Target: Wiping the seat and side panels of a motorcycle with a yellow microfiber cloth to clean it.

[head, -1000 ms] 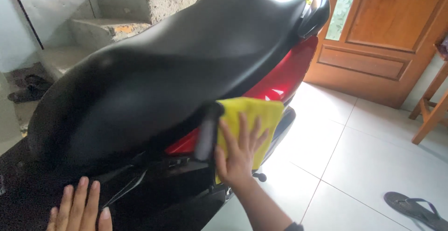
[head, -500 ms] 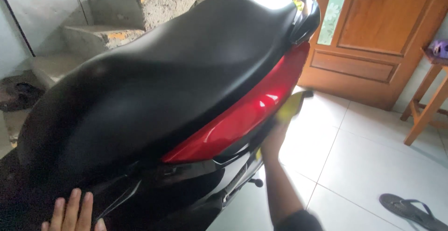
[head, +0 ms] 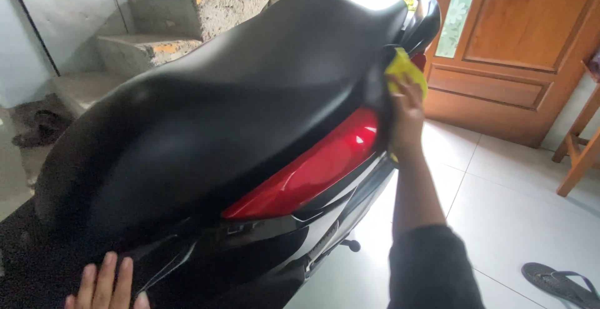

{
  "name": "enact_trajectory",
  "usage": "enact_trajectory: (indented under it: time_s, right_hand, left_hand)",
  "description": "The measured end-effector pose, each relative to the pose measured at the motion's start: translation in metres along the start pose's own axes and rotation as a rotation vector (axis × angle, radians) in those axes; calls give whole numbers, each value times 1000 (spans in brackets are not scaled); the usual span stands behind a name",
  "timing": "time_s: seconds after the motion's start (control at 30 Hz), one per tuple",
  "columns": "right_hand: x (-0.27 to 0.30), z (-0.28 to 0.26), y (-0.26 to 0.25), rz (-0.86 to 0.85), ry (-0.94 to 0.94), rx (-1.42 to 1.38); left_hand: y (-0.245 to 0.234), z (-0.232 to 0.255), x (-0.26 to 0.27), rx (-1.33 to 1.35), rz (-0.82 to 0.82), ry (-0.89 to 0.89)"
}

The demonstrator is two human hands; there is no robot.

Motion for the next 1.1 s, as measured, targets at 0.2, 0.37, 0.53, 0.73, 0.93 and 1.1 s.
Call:
enact_trajectory:
  time_s: [0.2,0.37,0.53,0.73,0.93,1.1]
  right_hand:
    - [66,27,7,151,314,-432]
    - [125,-29,30,170,-455,319]
    - [121,-165,77,-459,-674,753]
    - [13,-156,65,-581,206,736]
    - [41,-143,54,-485,173,944]
    - [124,-180,121,-585,-323,909]
  left_hand:
    - [-24,17,-37,-30,-140,-165]
    - [-48,26,-64,-13,-239,-180]
    - [-54,26,-75,-128,-307,-166]
    - [-76,38,-111,-88,-367,-282]
    - [-85,43,-128,-74,-431,-371]
    - [-79,40,-128,-30,-501,-432]
Point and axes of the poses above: each hand's wrist, its own x-axis away from the middle knuckle, its own y-axis out of the palm, z = x × y, the point moved 5 cm from there along -x, towards the middle knuckle, and after that the axes turned 1 degree about x, right-handed, at the moved point
